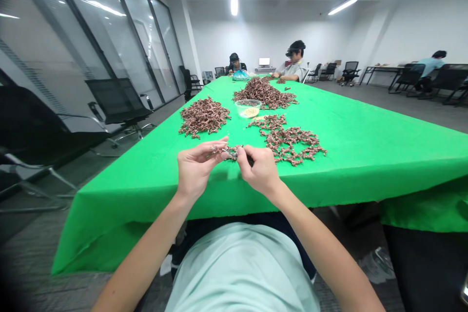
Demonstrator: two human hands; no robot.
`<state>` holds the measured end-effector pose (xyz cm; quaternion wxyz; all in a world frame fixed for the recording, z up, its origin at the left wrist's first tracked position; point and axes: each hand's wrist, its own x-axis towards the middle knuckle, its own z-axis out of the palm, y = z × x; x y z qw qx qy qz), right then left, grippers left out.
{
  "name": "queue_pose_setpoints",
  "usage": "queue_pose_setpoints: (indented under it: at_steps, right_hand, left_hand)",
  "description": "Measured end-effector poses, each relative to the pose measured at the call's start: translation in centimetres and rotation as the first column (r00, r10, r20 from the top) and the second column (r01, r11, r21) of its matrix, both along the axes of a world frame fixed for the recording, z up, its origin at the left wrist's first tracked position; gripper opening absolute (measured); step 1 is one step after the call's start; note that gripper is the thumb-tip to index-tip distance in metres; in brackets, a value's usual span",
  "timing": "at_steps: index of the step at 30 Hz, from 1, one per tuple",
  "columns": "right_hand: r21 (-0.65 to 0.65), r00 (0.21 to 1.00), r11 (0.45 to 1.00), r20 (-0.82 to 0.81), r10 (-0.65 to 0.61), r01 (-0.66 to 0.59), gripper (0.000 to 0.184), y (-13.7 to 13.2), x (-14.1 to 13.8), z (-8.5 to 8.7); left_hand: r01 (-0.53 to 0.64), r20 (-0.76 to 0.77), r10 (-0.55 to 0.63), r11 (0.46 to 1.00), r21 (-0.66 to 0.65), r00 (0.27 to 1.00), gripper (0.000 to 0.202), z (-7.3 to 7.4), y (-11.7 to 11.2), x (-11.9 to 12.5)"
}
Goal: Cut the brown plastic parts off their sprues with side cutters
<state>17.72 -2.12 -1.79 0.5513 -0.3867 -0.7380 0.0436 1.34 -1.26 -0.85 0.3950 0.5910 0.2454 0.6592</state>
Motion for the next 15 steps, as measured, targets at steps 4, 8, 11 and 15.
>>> queue_pose_setpoints:
  at_steps: [4,8,11,15]
  right_hand:
    - [0.011,1.000,1.000,0.014,-0.007,0.006,0.046,0.02,-0.03,0.03]
    - [0.037,1.000,0.999,0.020,-0.004,0.003,0.043,-0.05,0.04,0.06]
    - [0.050,1.000,0.999,0.022,0.001,-0.002,0.041,-0.04,0.13,0.00]
    - [0.060,0.999,0.998,0.033,-0.003,0.001,0.041,0.06,0.18,-0.11]
  left_hand:
    - [0.003,0.015,-0.002,0.999,-0.037,1.000,0.016,0.04,-0.04,0.04]
    - [0.053,-0.009,-0.054,0.992,-0.114,0.999,0.019,0.33,-0.21,-0.14]
    - [0.125,-0.035,-0.131,0.982,-0.144,0.991,0.017,0.42,-0.19,-0.42]
    - [0.234,-0.017,-0.239,0.961,-0.146,0.971,0.010,0.30,0.12,-0.80]
